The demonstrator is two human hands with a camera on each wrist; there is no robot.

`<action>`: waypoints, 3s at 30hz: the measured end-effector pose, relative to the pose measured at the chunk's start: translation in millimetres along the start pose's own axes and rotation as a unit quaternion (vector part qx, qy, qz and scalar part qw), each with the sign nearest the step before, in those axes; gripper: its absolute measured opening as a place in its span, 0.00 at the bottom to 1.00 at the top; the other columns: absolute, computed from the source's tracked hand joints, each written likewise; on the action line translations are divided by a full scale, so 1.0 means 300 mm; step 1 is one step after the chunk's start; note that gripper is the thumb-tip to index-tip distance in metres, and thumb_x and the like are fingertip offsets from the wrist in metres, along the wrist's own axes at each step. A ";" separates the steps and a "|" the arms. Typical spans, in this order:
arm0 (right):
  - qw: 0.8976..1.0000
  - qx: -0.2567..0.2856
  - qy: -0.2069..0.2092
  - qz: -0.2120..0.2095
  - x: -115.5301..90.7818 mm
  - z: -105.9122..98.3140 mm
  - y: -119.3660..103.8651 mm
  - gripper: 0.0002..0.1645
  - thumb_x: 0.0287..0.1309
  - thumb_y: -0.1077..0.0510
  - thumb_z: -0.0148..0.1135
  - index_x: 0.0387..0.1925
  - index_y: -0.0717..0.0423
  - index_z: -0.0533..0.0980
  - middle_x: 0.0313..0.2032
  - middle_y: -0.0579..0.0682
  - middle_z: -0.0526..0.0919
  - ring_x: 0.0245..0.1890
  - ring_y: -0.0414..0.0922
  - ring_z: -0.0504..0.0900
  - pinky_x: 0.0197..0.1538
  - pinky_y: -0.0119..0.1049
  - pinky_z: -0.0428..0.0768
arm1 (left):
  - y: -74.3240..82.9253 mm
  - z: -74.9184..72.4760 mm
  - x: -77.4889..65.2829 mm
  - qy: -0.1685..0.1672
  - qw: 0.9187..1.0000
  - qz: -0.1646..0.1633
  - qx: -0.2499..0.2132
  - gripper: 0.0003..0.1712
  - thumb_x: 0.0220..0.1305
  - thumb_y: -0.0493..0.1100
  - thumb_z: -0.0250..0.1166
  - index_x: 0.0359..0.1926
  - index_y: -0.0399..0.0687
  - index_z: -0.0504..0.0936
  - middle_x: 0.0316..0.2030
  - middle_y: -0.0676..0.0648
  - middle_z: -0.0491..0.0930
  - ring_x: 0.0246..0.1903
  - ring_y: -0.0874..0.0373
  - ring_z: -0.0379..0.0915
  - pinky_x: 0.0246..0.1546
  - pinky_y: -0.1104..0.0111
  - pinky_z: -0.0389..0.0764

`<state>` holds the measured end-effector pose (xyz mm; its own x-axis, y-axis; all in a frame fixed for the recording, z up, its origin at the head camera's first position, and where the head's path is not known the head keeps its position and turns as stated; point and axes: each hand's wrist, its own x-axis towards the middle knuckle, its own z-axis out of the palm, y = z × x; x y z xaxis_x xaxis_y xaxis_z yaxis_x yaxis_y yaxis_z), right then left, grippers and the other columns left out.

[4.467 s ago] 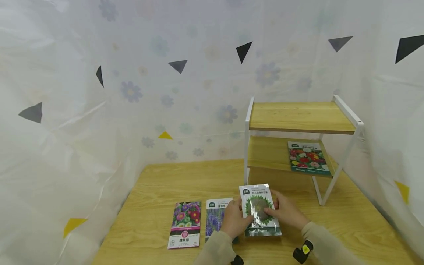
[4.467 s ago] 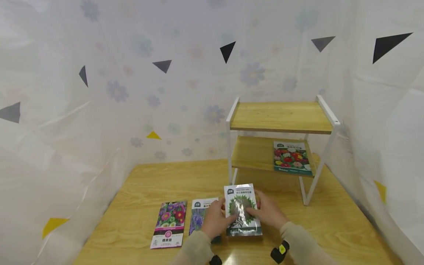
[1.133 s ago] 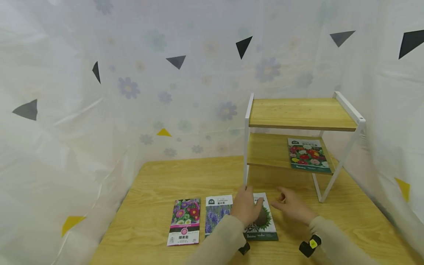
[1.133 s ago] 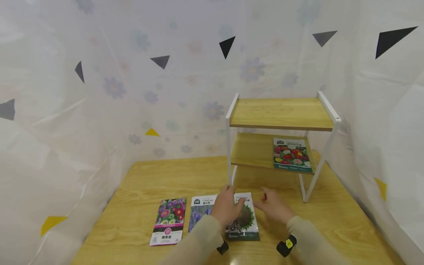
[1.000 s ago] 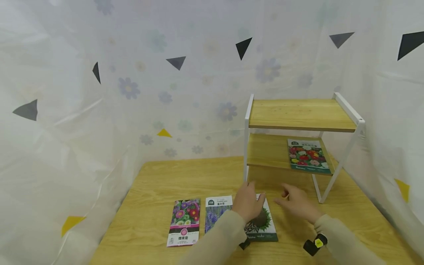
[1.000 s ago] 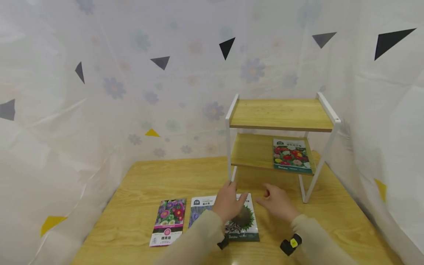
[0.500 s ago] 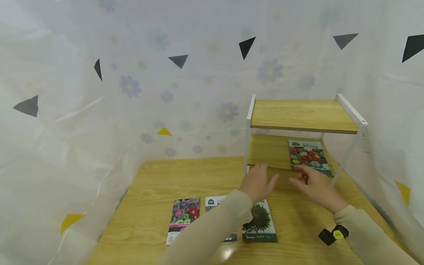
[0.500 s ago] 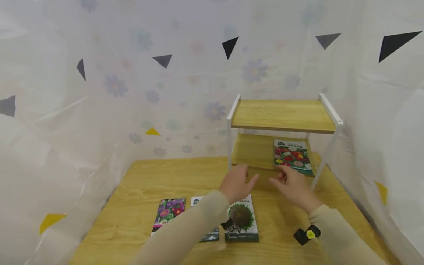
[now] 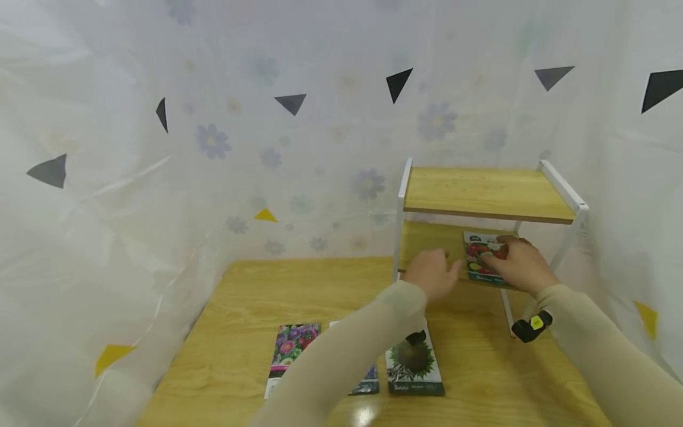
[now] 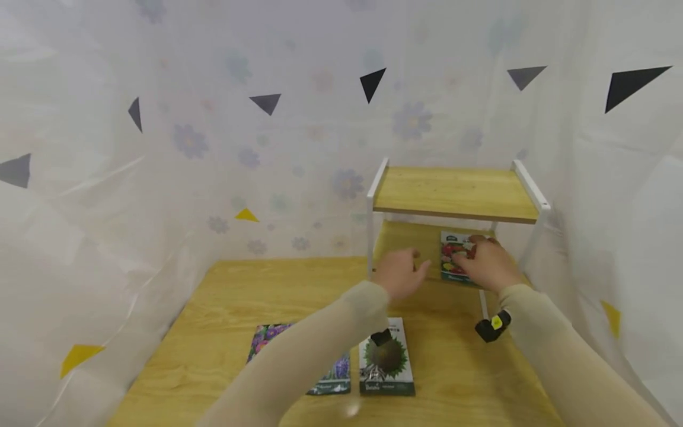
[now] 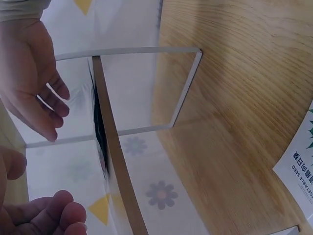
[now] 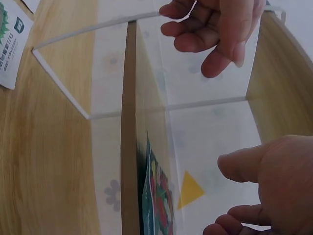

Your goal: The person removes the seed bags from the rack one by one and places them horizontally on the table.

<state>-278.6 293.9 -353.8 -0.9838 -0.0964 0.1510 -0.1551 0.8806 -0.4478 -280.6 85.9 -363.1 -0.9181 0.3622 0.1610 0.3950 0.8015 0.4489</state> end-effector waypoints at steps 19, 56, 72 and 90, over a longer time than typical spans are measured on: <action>0.985 0.035 -0.022 0.166 0.104 0.051 0.057 0.58 0.64 0.33 0.46 0.64 0.87 0.47 0.54 0.87 0.48 0.55 0.79 0.48 0.48 0.68 0.67 | 0.084 0.111 0.132 0.021 0.996 -0.011 0.088 0.25 0.71 0.60 0.49 0.50 0.48 0.83 0.55 0.50 0.77 0.50 0.58 0.75 0.47 0.68 0.78; 0.979 0.039 -0.030 0.197 0.084 0.093 0.094 0.58 0.59 0.34 0.52 0.60 0.88 0.53 0.49 0.82 0.55 0.51 0.74 0.57 0.46 0.62 0.70 | 0.058 0.212 0.150 -0.026 0.996 -0.016 0.082 0.22 0.69 0.57 0.53 0.59 0.60 0.78 0.55 0.53 0.74 0.55 0.61 0.68 0.57 0.73 0.68; 0.984 0.034 0.011 0.172 0.088 0.125 0.100 0.60 0.60 0.33 0.51 0.63 0.86 0.50 0.54 0.86 0.53 0.54 0.78 0.55 0.51 0.68 0.64 | 0.039 0.203 0.134 0.013 0.999 -0.029 0.004 0.19 0.66 0.57 0.60 0.54 0.57 0.79 0.50 0.53 0.73 0.51 0.62 0.69 0.51 0.74 0.72; 0.989 0.026 0.050 0.138 0.075 0.141 0.103 0.57 0.61 0.32 0.51 0.63 0.83 0.54 0.55 0.85 0.58 0.53 0.77 0.61 0.49 0.70 0.66 | -0.004 0.209 0.132 0.024 0.998 -0.006 -0.057 0.18 0.65 0.55 0.62 0.51 0.53 0.78 0.50 0.52 0.75 0.51 0.59 0.72 0.49 0.71 0.75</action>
<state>-309.4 299.2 -401.6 -0.9761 0.1919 0.1018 0.1103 0.8417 -0.5286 -315.3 129.1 -412.2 -0.9241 0.3279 0.1962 0.3806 0.7449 0.5480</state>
